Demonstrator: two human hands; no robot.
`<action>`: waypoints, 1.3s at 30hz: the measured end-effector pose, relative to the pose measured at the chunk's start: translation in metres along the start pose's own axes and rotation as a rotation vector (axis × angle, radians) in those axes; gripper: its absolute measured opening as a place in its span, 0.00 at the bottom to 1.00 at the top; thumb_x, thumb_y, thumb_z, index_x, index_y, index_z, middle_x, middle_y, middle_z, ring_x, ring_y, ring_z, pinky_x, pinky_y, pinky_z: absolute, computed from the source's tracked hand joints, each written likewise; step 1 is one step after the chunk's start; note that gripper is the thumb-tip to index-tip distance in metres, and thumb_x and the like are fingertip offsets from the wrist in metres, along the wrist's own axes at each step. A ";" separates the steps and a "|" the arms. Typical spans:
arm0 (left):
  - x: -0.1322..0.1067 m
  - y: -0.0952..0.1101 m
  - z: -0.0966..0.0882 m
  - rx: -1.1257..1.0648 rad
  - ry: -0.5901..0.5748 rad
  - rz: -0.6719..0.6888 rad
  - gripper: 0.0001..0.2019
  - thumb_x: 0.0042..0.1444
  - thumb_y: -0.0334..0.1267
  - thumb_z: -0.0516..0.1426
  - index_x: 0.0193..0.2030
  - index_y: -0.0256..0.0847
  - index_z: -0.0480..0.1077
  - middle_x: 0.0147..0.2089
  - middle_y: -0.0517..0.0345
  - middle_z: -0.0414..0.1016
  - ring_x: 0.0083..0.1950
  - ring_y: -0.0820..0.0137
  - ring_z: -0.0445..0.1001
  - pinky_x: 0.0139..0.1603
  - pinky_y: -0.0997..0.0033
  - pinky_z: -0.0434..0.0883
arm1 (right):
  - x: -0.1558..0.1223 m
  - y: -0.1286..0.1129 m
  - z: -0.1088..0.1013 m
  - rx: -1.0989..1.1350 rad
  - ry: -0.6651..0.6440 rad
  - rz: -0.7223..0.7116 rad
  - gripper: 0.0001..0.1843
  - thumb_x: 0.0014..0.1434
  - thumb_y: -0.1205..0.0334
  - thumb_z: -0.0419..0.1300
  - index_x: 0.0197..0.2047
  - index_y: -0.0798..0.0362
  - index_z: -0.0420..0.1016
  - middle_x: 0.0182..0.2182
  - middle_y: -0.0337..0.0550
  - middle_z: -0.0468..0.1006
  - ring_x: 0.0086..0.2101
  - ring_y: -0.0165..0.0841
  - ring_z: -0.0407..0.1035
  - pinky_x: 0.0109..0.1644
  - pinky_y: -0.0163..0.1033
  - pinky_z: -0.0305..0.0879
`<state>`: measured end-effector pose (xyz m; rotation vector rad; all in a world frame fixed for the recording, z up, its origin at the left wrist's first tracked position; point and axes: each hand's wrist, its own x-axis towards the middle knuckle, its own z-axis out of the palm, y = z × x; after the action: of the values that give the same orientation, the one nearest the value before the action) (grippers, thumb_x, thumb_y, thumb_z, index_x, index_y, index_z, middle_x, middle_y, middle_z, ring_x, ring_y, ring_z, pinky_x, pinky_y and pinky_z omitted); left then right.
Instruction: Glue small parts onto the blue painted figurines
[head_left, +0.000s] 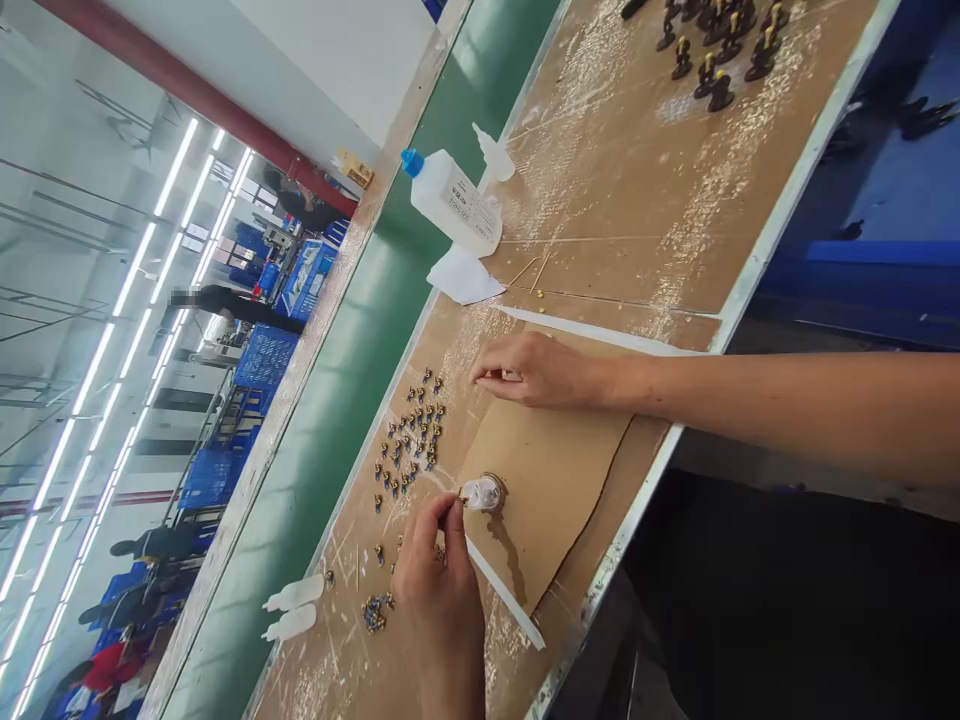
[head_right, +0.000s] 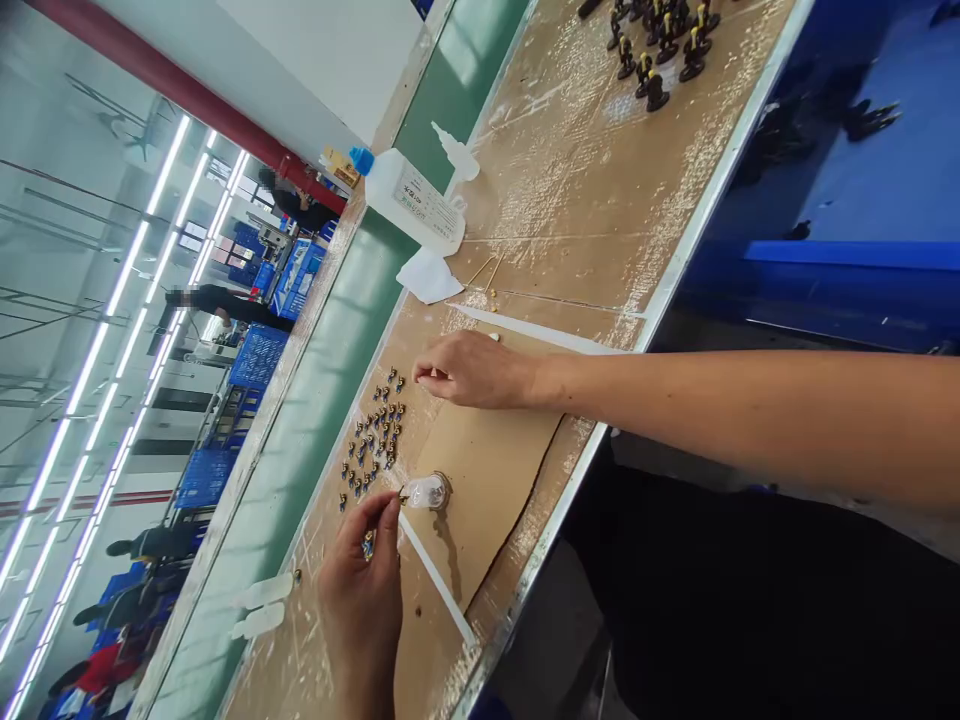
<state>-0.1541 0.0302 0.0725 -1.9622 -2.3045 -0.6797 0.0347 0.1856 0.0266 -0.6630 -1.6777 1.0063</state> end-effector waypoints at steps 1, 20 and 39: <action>0.002 0.000 0.001 0.006 -0.009 0.009 0.11 0.55 0.45 0.55 0.36 0.43 0.74 0.37 0.57 0.77 0.38 0.68 0.75 0.39 0.72 0.68 | 0.000 0.000 0.000 -0.036 -0.017 -0.012 0.08 0.52 0.75 0.59 0.30 0.55 0.77 0.28 0.36 0.76 0.30 0.25 0.64 0.38 0.32 0.56; 0.011 0.002 0.003 0.061 -0.021 0.069 0.09 0.53 0.46 0.56 0.35 0.47 0.75 0.34 0.65 0.77 0.34 0.73 0.75 0.35 0.77 0.67 | 0.000 0.002 -0.004 -0.295 -0.132 -0.086 0.08 0.57 0.68 0.53 0.31 0.54 0.73 0.30 0.43 0.74 0.31 0.33 0.65 0.38 0.39 0.61; 0.014 0.003 0.000 0.078 -0.047 0.110 0.09 0.54 0.45 0.56 0.34 0.46 0.75 0.33 0.64 0.76 0.33 0.74 0.74 0.36 0.76 0.67 | -0.001 0.001 -0.005 -0.282 -0.110 -0.104 0.09 0.57 0.67 0.51 0.32 0.54 0.73 0.34 0.44 0.76 0.33 0.34 0.68 0.40 0.41 0.63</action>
<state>-0.1535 0.0435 0.0774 -2.0729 -2.1925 -0.5329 0.0395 0.1870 0.0261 -0.7043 -1.9517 0.7503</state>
